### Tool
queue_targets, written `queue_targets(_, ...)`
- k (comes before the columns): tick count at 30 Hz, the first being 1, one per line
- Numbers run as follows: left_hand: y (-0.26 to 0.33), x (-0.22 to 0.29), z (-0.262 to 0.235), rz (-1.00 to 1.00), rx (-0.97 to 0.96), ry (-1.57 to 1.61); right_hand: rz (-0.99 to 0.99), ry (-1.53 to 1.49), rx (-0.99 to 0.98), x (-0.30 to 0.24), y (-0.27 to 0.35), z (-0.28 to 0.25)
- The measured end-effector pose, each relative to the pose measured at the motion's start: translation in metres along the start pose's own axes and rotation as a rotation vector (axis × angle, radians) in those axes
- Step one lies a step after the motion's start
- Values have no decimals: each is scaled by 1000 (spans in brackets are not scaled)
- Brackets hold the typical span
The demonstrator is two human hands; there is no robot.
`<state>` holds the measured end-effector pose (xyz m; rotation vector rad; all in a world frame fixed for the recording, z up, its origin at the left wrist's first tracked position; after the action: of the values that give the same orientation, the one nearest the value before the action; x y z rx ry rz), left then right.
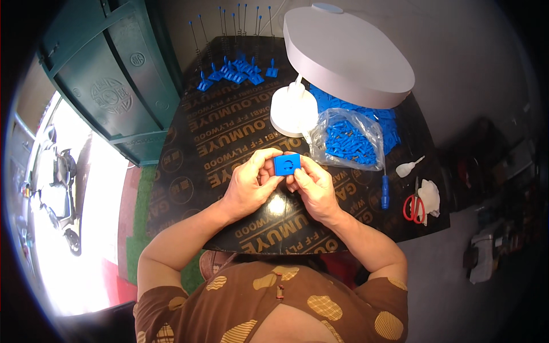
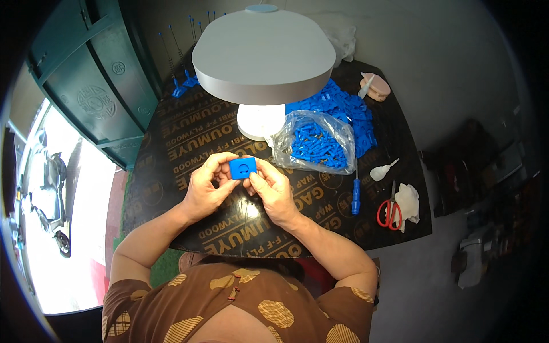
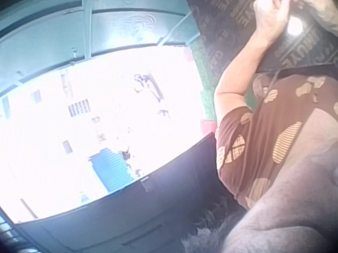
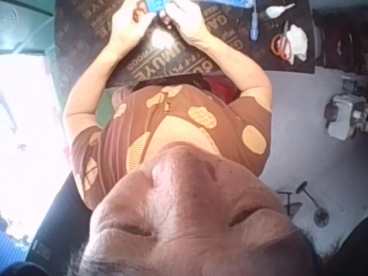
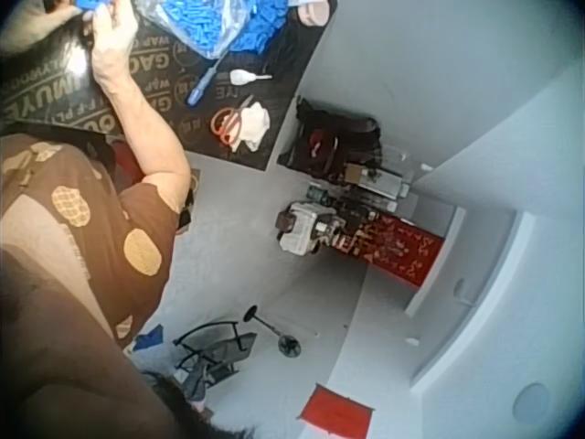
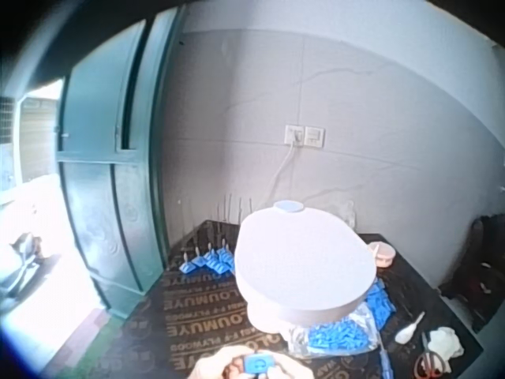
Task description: The person applies glue to a plastic piece using a squeeze bottle and joins plastic components together by hand.
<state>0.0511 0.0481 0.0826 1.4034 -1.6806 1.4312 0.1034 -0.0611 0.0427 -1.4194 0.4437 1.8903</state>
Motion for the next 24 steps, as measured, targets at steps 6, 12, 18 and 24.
queue_targets(6, -1, -2, 0, -10, 27, 76, -1, 23, 14, 4, -1, -4)
queue_targets(12, 0, -15, 4, -103, -8, 209, -2, 19, 28, 6, 0, -5)
queue_targets(18, -1, -17, 10, -202, -47, 410, 0, 53, 50, 7, 0, -6)
queue_targets(24, 1, -27, 18, -364, -134, 579, -10, 160, 97, 5, 1, -13)
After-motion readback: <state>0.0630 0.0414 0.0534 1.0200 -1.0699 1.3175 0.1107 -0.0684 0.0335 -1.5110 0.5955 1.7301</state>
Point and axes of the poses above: each hand's wrist, its own y-axis away from the middle knuckle, its own z-axis out of the palm, x = y × z, the point moved 10 cm from there along -y, towards the middle knuckle, and after that the axes turned 1 degree about y, right-handed, at the moved point
